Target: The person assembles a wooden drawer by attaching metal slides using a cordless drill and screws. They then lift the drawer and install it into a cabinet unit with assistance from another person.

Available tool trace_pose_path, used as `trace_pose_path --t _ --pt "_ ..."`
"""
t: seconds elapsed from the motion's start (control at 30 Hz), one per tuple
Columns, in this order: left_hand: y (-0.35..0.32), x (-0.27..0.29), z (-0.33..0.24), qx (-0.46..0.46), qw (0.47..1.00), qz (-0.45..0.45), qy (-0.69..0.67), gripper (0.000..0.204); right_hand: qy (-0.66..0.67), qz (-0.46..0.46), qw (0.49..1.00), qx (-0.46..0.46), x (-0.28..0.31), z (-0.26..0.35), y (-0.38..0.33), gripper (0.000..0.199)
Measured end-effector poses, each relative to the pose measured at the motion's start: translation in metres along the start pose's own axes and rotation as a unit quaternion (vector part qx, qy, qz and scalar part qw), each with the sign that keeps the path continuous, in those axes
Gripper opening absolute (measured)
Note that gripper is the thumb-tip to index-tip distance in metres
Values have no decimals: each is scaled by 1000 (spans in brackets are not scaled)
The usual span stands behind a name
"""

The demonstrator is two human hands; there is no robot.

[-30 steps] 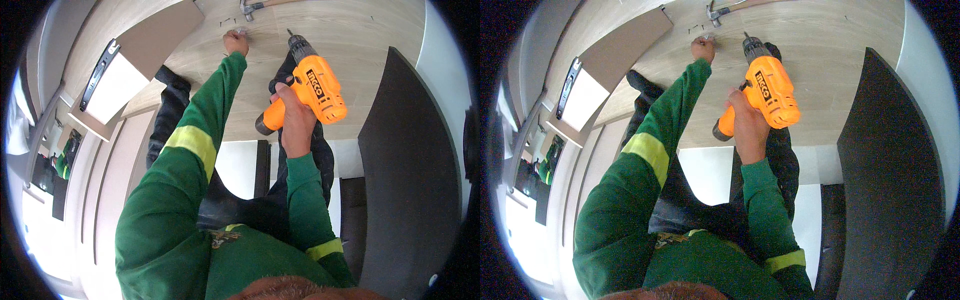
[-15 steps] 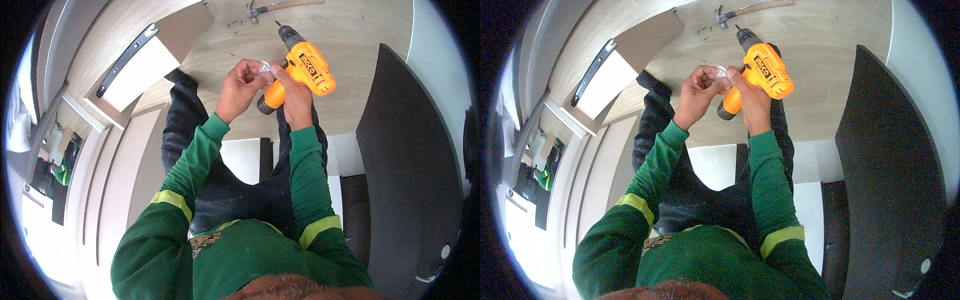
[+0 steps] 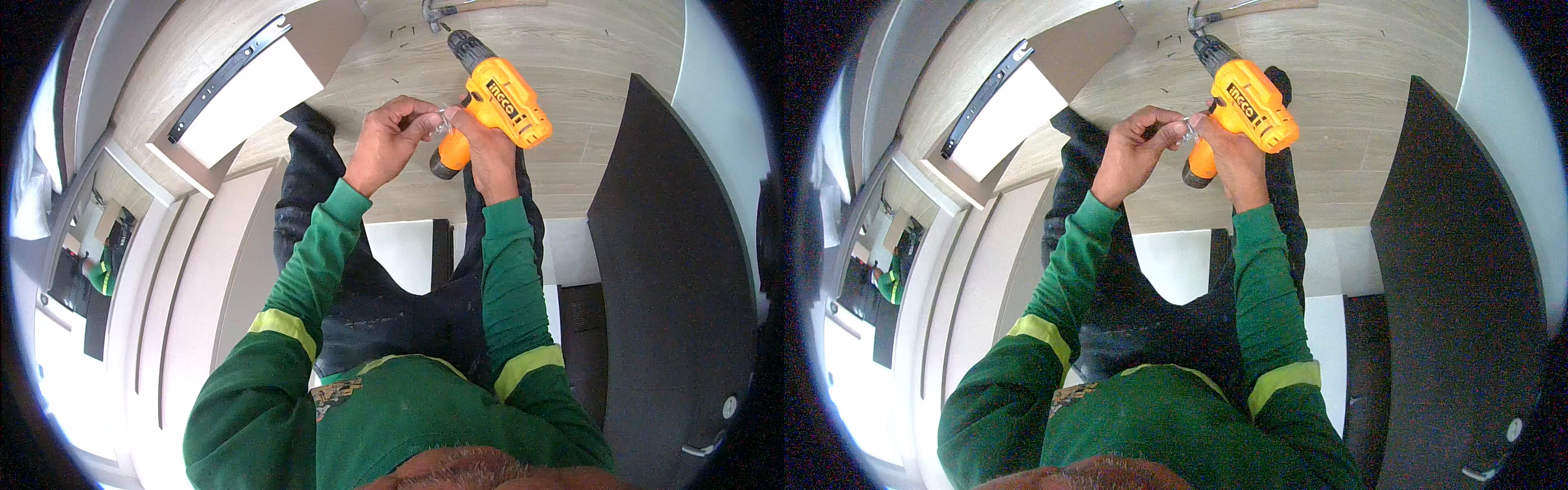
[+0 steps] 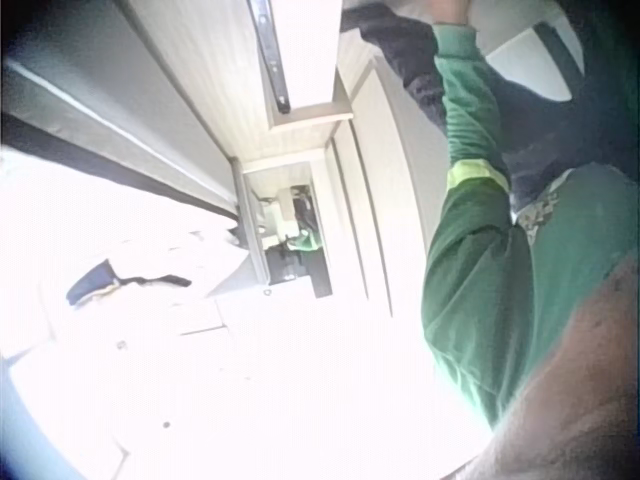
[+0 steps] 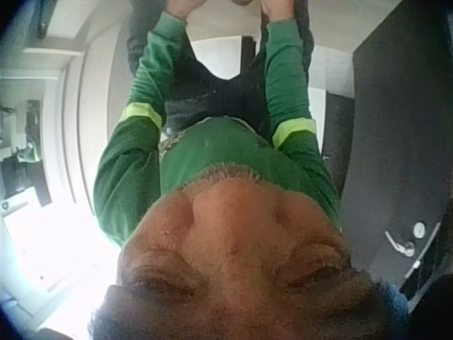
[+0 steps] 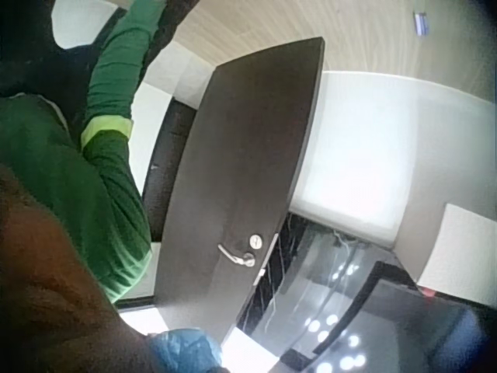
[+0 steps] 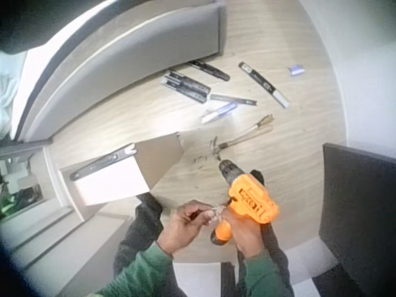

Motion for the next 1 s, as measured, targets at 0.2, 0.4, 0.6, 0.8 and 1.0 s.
trace_pose_path --t 0.2,0.4,0.6,0.8,1.0 --pt "6 1 -2 26 998 51 37 19 -28 25 999 30 2 4 4 31" --pt "15 -4 2 45 988 88 -116 13 -77 51 996 -4 1 7 3 24" --pt "12 -6 17 83 964 55 -247 9 -13 66 997 36 -6 0 8 24" --pt "13 -12 21 112 960 63 -249 12 5 61 998 22 -4 -2 10 27" --pt "3 -11 16 83 979 22 -182 17 -75 19 995 62 4 -13 17 24"
Point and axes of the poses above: each hand's wrist, its own y-axis towards the middle knuckle, its own x-axis out of the back of the hand, z = x × y, the point moved 7 cm from there along y, towards the middle knuckle, and after that the axes turned 13 degrees about y, right-handed, at the moved point
